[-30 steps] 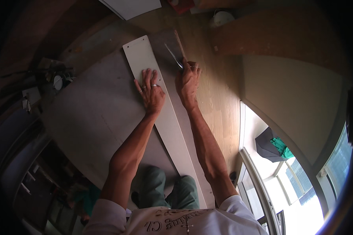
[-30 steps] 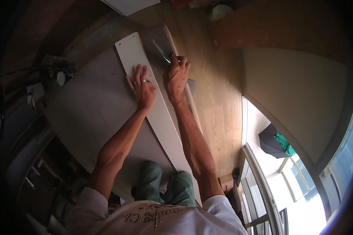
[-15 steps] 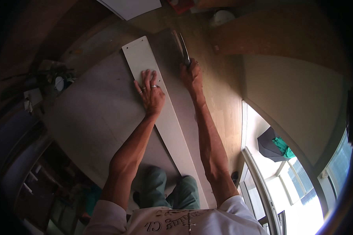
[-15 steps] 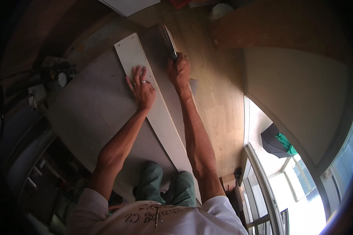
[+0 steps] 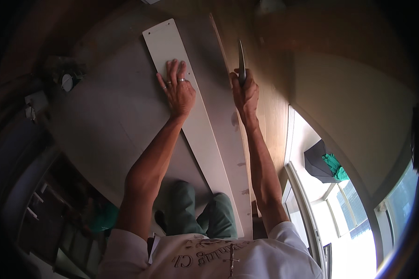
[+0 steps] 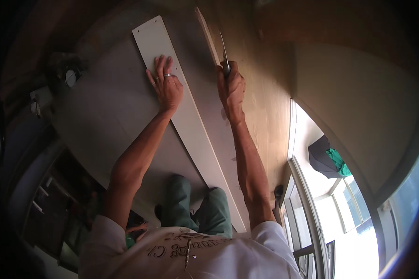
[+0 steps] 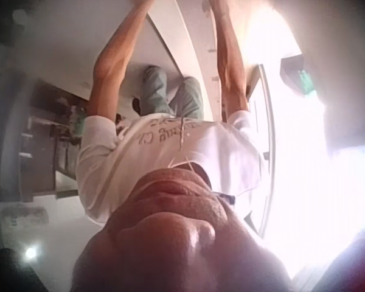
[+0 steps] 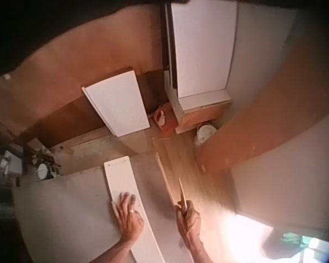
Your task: The person uses a utility knife to cut a thin laminate panel placed on top of a larger wooden board while two other people assist by holding and moving the materials.
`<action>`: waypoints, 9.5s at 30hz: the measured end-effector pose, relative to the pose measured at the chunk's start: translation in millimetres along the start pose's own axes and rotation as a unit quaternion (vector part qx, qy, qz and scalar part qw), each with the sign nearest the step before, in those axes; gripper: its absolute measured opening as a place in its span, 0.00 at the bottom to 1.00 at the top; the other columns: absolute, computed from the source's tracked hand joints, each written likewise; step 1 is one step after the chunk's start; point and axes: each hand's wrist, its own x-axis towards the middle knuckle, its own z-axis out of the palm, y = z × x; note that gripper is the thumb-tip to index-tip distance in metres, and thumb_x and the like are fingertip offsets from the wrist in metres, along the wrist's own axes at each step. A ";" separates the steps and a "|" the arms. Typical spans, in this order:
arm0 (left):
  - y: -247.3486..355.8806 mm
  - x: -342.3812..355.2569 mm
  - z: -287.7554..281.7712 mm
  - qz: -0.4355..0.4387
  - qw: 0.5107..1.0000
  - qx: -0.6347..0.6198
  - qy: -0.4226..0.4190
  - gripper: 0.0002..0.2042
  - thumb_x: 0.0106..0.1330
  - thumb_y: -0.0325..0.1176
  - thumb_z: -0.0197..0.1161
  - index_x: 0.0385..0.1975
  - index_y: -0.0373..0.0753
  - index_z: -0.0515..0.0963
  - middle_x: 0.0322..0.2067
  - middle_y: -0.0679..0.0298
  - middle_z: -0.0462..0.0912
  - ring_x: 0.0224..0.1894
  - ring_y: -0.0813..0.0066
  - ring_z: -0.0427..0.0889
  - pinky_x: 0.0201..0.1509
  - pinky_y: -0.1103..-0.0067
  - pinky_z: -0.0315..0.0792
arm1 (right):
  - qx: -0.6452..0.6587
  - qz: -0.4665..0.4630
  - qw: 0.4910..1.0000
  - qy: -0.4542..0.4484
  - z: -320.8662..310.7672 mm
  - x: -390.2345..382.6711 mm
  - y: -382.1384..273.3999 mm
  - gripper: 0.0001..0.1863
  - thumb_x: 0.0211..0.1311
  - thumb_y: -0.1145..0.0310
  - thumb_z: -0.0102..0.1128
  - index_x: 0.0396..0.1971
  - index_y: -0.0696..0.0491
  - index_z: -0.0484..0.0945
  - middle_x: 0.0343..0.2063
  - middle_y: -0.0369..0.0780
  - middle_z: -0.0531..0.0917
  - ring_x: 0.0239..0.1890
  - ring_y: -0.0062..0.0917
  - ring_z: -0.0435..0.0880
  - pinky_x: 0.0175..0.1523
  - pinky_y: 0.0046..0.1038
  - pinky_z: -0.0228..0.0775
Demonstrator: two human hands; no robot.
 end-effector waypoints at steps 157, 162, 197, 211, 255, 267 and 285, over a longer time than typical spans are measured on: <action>6.6 -27.7 26.5 0.054 0.990 0.018 0.128 0.22 0.72 0.24 0.49 0.65 0.41 0.67 0.68 0.61 0.67 0.69 0.50 0.67 0.78 0.55 0.51 | -0.158 0.002 0.980 0.121 -35.7 -334.6 249.5 0.32 0.52 0.80 0.55 0.63 0.57 0.74 0.53 0.46 0.75 0.54 0.44 0.75 0.56 0.46 0.66; 10.7 -30.9 25.8 0.040 0.992 0.034 0.111 0.22 0.72 0.24 0.49 0.66 0.41 0.67 0.67 0.60 0.68 0.69 0.49 0.67 0.78 0.55 0.50 | -0.102 0.006 0.988 0.114 -46.2 -326.9 258.9 0.28 0.53 0.80 0.56 0.58 0.57 0.74 0.51 0.50 0.76 0.52 0.48 0.75 0.54 0.47 0.65; 11.3 -26.4 22.0 0.069 0.989 0.008 0.131 0.23 0.68 0.20 0.50 0.65 0.40 0.68 0.67 0.58 0.68 0.71 0.50 0.64 0.78 0.52 0.50 | -0.116 -0.123 0.977 0.133 -13.6 -215.5 182.2 0.22 0.56 0.80 0.57 0.53 0.59 0.77 0.47 0.51 0.78 0.48 0.51 0.76 0.56 0.50 0.67; 17.0 -23.5 18.7 0.038 0.995 0.009 0.093 0.23 0.70 0.21 0.49 0.65 0.39 0.68 0.69 0.60 0.66 0.73 0.51 0.62 0.79 0.52 0.48 | -0.026 -0.117 0.990 0.072 -34.0 -175.6 192.6 0.07 0.64 0.72 0.57 0.38 0.59 0.74 0.34 0.54 0.81 0.38 0.55 0.79 0.45 0.49 0.71; 3.0 -30.6 25.5 0.064 0.994 0.040 0.084 0.22 0.73 0.25 0.48 0.66 0.45 0.68 0.67 0.58 0.70 0.71 0.56 0.66 0.76 0.59 0.54 | -0.133 -0.069 0.984 -0.101 -19.9 -330.7 235.5 0.11 0.74 0.64 0.53 0.46 0.54 0.68 0.27 0.54 0.81 0.27 0.54 0.82 0.33 0.51 0.76; -24.2 -25.8 62.4 0.095 0.995 -0.005 0.037 0.19 0.75 0.31 0.43 0.62 0.36 0.70 0.66 0.55 0.65 0.65 0.51 0.67 0.69 0.46 0.60 | -0.188 0.094 0.969 -0.133 -79.1 -524.6 380.4 0.13 0.71 0.66 0.57 0.49 0.55 0.69 0.35 0.56 0.82 0.34 0.54 0.83 0.37 0.49 0.77; 102.3 -398.9 30.5 0.042 0.996 -0.027 0.070 0.20 0.73 0.33 0.47 0.63 0.42 0.75 0.70 0.59 0.68 0.76 0.58 0.59 0.77 0.44 0.42 | -0.162 0.066 0.980 -0.098 -92.4 -566.7 403.9 0.11 0.73 0.62 0.54 0.45 0.51 0.68 0.28 0.52 0.83 0.30 0.52 0.84 0.34 0.50 0.77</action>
